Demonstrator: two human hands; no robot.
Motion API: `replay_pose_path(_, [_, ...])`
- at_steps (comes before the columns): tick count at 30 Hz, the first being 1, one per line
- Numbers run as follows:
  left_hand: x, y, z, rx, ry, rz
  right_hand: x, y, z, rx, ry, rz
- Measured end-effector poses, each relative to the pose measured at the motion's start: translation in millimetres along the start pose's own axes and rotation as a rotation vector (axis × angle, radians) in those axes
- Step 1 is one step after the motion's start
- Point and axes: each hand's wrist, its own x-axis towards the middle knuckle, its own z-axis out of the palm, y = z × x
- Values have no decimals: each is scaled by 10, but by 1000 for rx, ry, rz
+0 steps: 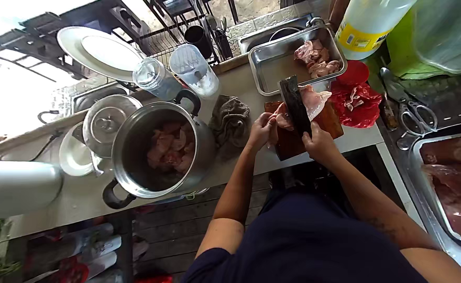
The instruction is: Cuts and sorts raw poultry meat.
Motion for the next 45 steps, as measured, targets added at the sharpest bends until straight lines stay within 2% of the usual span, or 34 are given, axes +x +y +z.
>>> replay_pose_path(5, [16,2,3,-47,-13,0,-19,-2,-72,5,-38,21])
replay_pose_path(10, [4,-5,48,9,13,43,-24,-10,-97,-4,-77,27])
replay_pose_path(15, [23,55,29,88,-38,102,0,-119,-118,-34,-102,89])
replay_pose_path(21, [68,45,-1,22,-106,98,328,-205,-153,86,-82,76])
replay_pose_path(24, [80,3,22,19,-62,132,471,-241,-197,156,-97,61])
replay_pose_path(26, [65,-55,108,-29,32,158,432,-139,-136,217,-63,33])
replay_pose_path(28, [65,-73,147,-165,68,113,324,5,-103,282,-59,34])
replay_pose_path(30, [86,-98,103,-314,33,76,261,178,-123,335,-131,52])
replay_pose_path(35, [203,-256,-24,-412,-68,157,316,394,-151,589,-233,57])
replay_pose_path(37, [177,-223,-8,-407,-48,130,299,354,-137,532,-193,33])
replay_pose_path(41, [77,-143,78,-311,10,73,77,89,-128,80,84,-72])
replay_pose_path(43, [57,-129,73,-240,22,74,12,-35,-125,13,201,-115])
replay_pose_path(45, [59,-131,60,-165,23,92,1,-132,-117,-7,223,-123])
